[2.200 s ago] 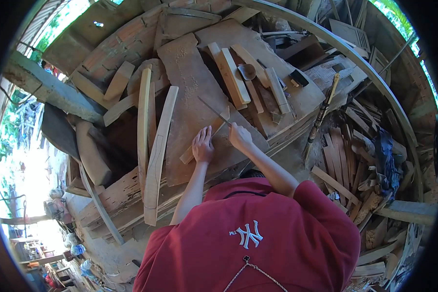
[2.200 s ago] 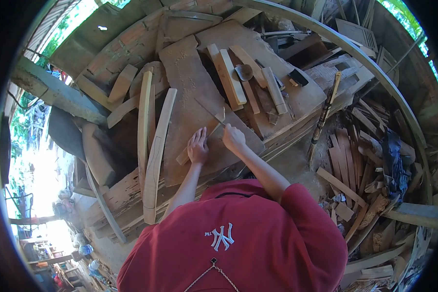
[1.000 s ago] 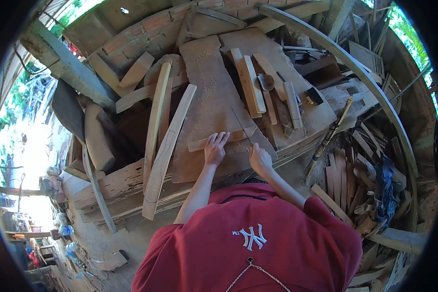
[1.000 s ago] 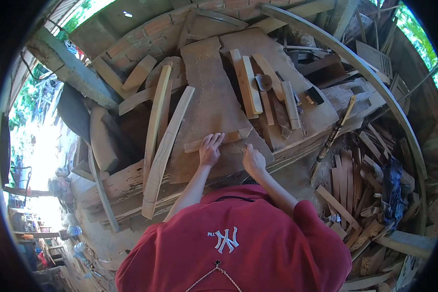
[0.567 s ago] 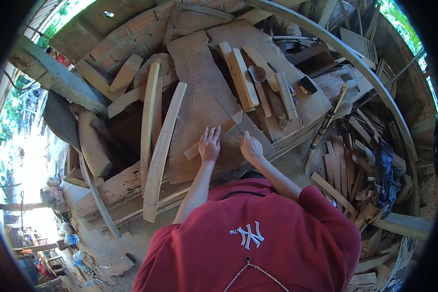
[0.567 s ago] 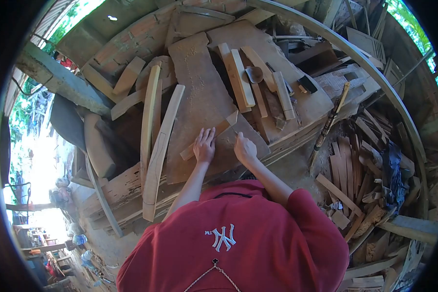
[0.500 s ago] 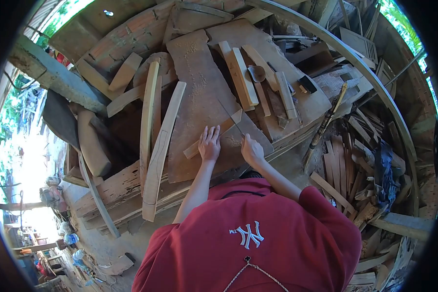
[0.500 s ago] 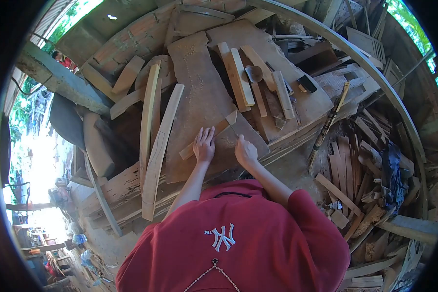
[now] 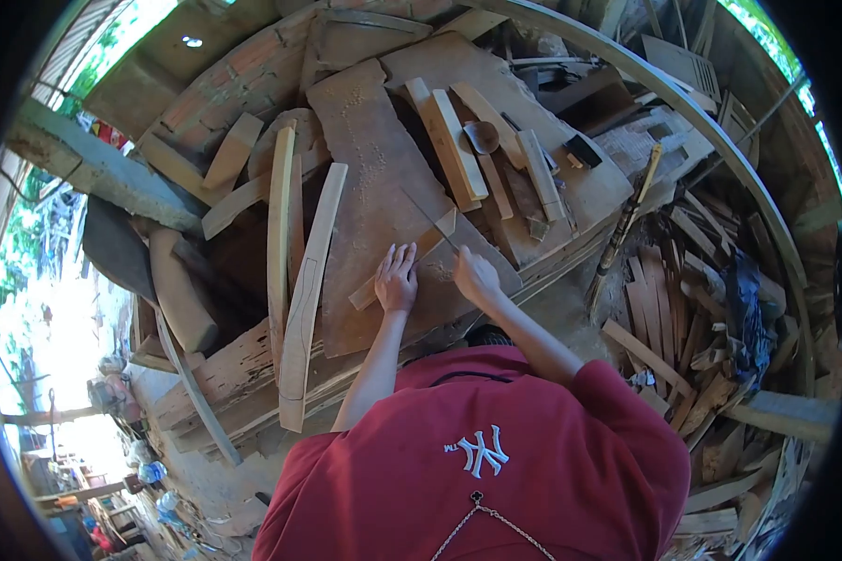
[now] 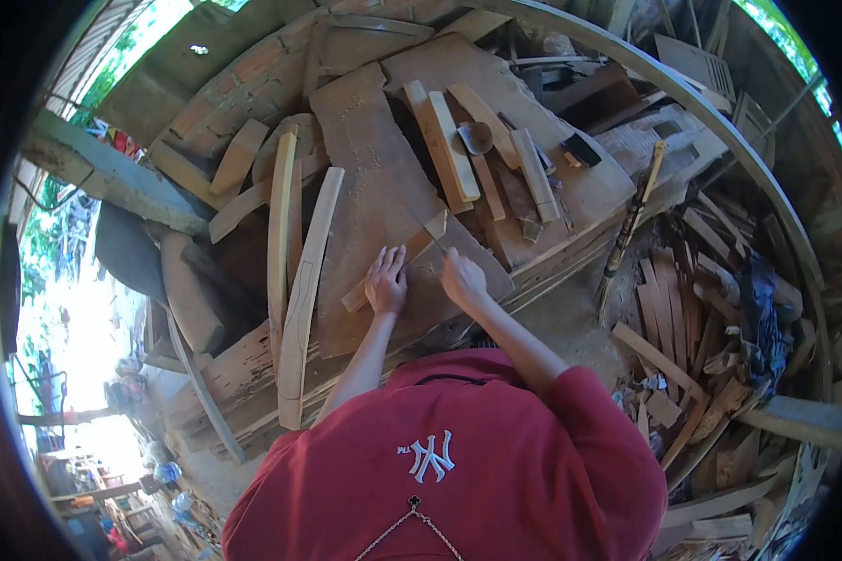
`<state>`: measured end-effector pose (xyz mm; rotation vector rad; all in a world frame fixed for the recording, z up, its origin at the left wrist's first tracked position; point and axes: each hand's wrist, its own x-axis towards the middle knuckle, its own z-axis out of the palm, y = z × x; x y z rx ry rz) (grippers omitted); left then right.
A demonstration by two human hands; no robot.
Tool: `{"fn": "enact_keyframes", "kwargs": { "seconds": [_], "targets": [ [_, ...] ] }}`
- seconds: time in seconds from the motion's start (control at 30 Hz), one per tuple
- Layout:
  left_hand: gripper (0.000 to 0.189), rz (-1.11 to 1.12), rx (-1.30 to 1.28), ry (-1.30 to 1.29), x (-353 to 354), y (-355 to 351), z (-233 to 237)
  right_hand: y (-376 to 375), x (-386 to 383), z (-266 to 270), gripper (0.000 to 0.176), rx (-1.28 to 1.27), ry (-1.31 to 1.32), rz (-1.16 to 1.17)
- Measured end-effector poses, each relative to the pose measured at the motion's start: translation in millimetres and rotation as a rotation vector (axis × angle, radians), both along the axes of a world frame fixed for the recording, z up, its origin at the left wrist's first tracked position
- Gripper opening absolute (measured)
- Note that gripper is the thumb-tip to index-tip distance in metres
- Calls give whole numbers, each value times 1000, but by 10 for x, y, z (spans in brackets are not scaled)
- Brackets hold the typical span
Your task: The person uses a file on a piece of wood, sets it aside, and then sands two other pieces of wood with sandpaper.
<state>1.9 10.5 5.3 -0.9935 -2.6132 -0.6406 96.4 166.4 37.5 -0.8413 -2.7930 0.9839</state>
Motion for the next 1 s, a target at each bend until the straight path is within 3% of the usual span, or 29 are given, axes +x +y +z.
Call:
{"fn": "enact_keyframes", "kwargs": {
  "seconds": [0.17, 0.3, 0.37, 0.47, 0.83, 1.0],
  "targets": [
    [42, 8, 2, 10, -11, 15, -62, 37, -229, -80, 27, -11, -10, -2],
    [41, 37, -20, 10, 17, 39, -62, 35, 351, -79, 26, -18, -6, -6],
    [41, 30, -5, 20, 4, 37, -60, -11, 694, 226, 25, -12, -148, -26],
    [42, 24, 8, 30, 3, 40, -45, 4, 958, 278, 26, -45, -198, -52],
    [44, 15, 12, 9, 4, 44, -47, 17, -105, -5, 27, -8, -9, -17],
    [44, 15, 10, 9, 8, 44, -27, -7, 17, 95, 25, -20, -43, -1]
  ]
}}
